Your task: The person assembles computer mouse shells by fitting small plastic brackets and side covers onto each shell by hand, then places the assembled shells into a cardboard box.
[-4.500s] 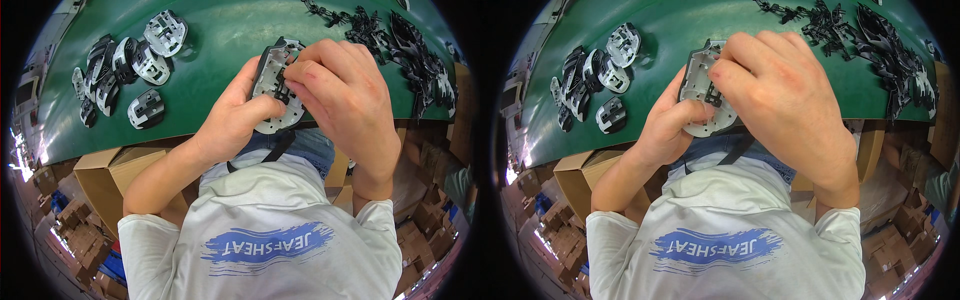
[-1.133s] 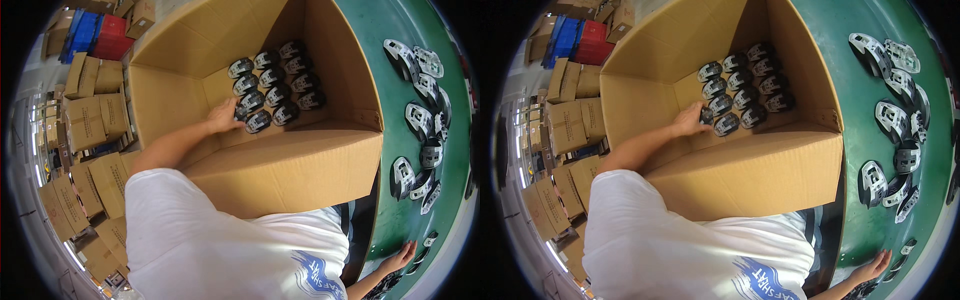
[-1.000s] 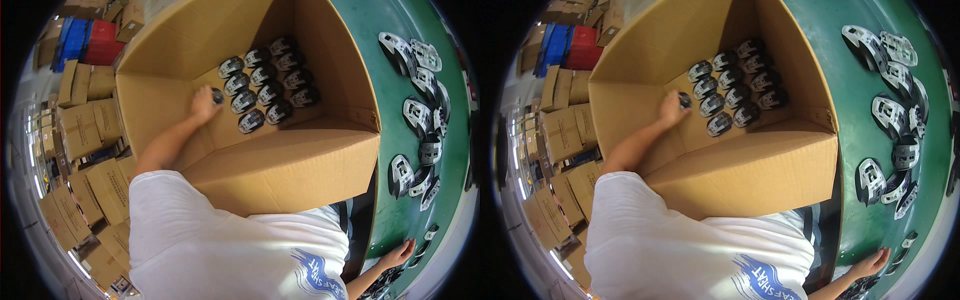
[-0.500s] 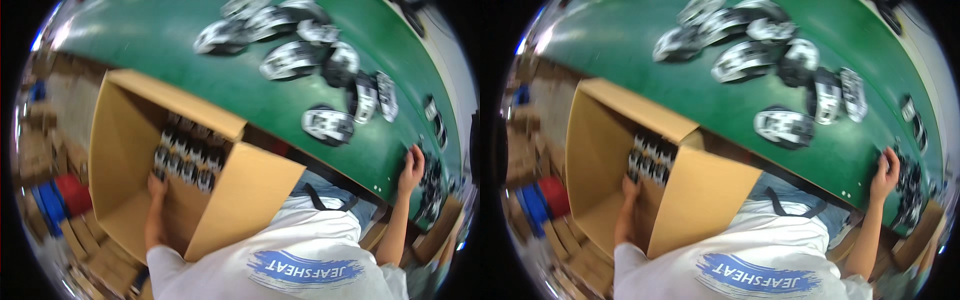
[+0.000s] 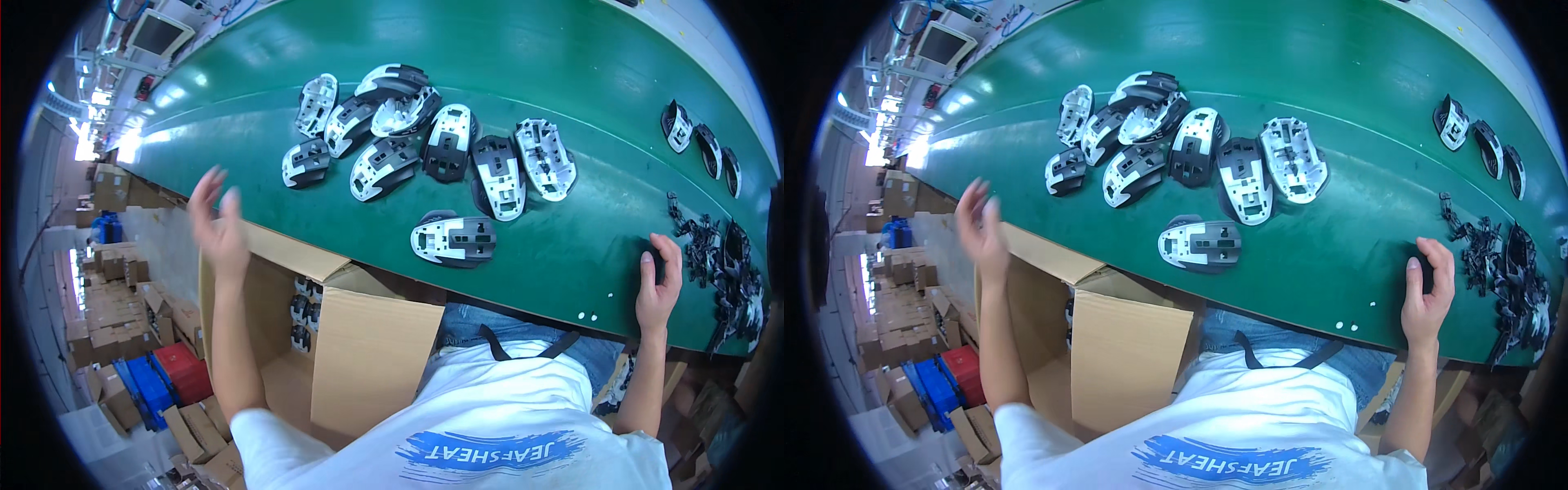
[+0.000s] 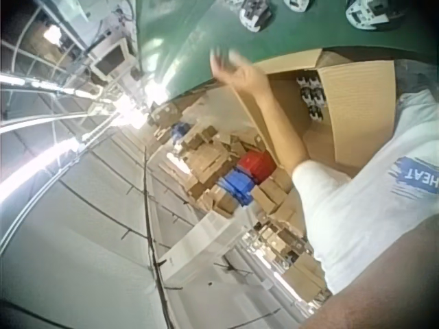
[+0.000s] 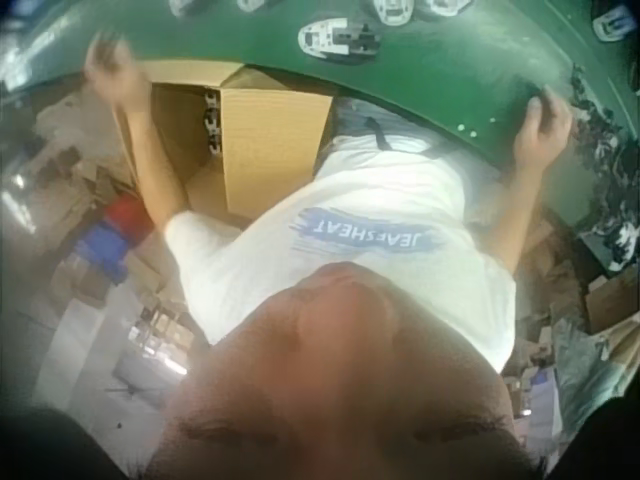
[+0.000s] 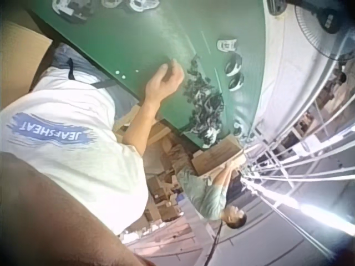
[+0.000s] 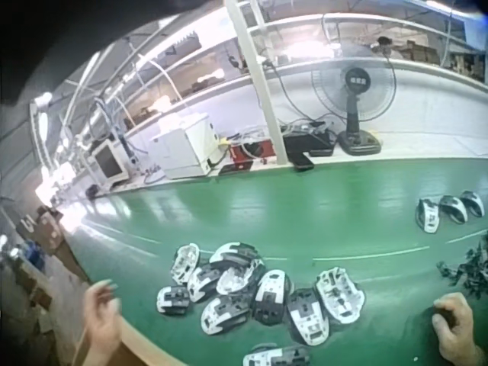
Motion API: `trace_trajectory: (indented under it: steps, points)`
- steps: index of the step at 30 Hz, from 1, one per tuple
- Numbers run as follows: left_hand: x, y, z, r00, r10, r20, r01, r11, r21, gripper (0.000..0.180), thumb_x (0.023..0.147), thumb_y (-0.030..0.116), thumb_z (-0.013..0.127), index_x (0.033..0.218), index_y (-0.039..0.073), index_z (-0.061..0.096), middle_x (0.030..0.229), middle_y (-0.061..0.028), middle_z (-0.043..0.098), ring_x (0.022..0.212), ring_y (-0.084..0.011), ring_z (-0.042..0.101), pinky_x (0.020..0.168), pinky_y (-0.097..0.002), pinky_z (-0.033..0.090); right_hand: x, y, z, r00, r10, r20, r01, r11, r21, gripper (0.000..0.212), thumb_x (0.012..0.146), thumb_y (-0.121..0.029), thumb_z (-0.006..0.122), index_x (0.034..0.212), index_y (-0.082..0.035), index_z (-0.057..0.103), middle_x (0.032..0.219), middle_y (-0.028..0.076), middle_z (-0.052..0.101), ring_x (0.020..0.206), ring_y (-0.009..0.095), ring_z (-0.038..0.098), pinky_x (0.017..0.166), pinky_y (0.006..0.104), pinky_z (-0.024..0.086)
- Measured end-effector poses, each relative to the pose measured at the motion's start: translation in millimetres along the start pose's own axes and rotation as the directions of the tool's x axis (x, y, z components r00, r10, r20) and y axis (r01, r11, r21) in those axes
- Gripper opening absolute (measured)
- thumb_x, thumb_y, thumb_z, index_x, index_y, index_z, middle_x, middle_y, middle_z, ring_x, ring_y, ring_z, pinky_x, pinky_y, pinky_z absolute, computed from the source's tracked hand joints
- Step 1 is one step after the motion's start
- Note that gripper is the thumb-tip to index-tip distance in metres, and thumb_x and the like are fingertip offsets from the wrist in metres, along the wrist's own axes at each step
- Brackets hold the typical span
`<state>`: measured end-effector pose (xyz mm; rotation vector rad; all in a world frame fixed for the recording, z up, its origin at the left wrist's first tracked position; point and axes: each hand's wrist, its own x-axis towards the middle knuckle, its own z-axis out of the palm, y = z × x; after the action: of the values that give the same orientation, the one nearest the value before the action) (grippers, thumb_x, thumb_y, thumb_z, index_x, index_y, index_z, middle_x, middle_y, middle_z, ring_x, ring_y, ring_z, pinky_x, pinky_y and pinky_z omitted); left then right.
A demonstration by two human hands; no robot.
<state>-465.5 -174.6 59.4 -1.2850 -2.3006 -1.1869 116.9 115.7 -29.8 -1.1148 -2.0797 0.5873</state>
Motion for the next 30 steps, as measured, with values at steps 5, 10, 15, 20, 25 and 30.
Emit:
trace_trajectory:
  steps: [5, 10, 15, 20, 25, 30]
  points:
    - [126, 53, 126, 0.75, 0.094, 0.654, -0.134, 0.991, 0.011, 0.071, 0.101, 0.026, 0.071, 0.164, 0.013, 0.042, 0.155, -0.0182, 0.056, 0.142, -0.0321, 0.054, 0.119, -0.0445, 0.042, -7, 4, -16, 0.998, 0.063, 0.006, -0.063, 0.988, 0.143, 0.027, 0.096, 0.003, 0.065, 0.123, 0.002, 0.07, 0.123, 0.017, 0.068, 0.117, 0.03, 0.065, 0.105, 0.0393, 0.049]
    - [187, 64, 189, 0.38, -0.115, 0.918, -0.062, 0.987, 0.149, 0.095, 0.09, 0.039, 0.083, 0.169, 0.016, 0.036, 0.162, -0.0182, 0.052, 0.151, -0.0308, 0.047, 0.127, -0.0429, 0.032, -20, 2, -34, 0.999, 0.0, 0.043, -0.005, 0.995, 0.1, 0.028, 0.093, 0.003, 0.068, 0.121, 0.001, 0.071, 0.118, 0.018, 0.07, 0.107, 0.032, 0.068, 0.098, 0.0404, 0.053]
    - [166, 74, 200, 0.552, 0.074, 0.831, -0.39, 0.903, 0.179, 0.082, 0.084, 0.031, 0.087, 0.153, 0.004, 0.052, 0.144, -0.0198, 0.061, 0.139, -0.0369, 0.054, 0.12, -0.0452, 0.04, -30, 16, -42, 0.989, 0.146, -0.025, -0.135, 0.959, 0.249, 0.029, 0.092, 0.001, 0.07, 0.121, 0.001, 0.071, 0.117, 0.017, 0.07, 0.107, 0.03, 0.068, 0.097, 0.0394, 0.053]
    - [120, 93, 171, 0.655, 0.467, 0.594, -0.719, 0.628, 0.299, 0.075, 0.08, 0.021, 0.087, 0.144, 0.007, 0.051, 0.143, -0.013, 0.06, 0.138, -0.0361, 0.053, 0.124, -0.0517, 0.033, -26, 20, -45, 0.986, 0.166, 0.018, -0.161, 0.92, 0.358, 0.029, 0.092, 0.001, 0.069, 0.121, 0.001, 0.071, 0.116, 0.017, 0.07, 0.107, 0.03, 0.067, 0.098, 0.0387, 0.052]
    - [92, 117, 159, 0.682, 0.618, 0.392, -0.73, 0.609, 0.31, 0.078, 0.077, 0.01, 0.086, 0.145, 0.004, 0.05, 0.142, -0.0174, 0.061, 0.138, -0.0379, 0.053, 0.124, -0.0505, 0.034, -25, 12, -54, 0.983, 0.179, 0.03, -0.181, 0.952, 0.245, 0.027, 0.093, -0.001, 0.07, 0.12, 0.001, 0.073, 0.116, 0.018, 0.071, 0.105, 0.03, 0.067, 0.098, 0.0394, 0.052]
    - [45, 166, 101, 0.944, 0.327, 0.046, -0.325, 0.896, 0.302, 0.07, 0.091, 0.006, 0.083, 0.15, -0.003, 0.045, 0.148, -0.0177, 0.055, 0.138, -0.0309, 0.052, 0.12, -0.0433, 0.037, -8, 22, -61, 0.997, 0.076, 0.018, -0.078, 0.95, 0.302, 0.025, 0.094, 0.0, 0.072, 0.119, 0.0, 0.074, 0.112, 0.015, 0.073, 0.094, 0.023, 0.071, 0.086, 0.0339, 0.056]
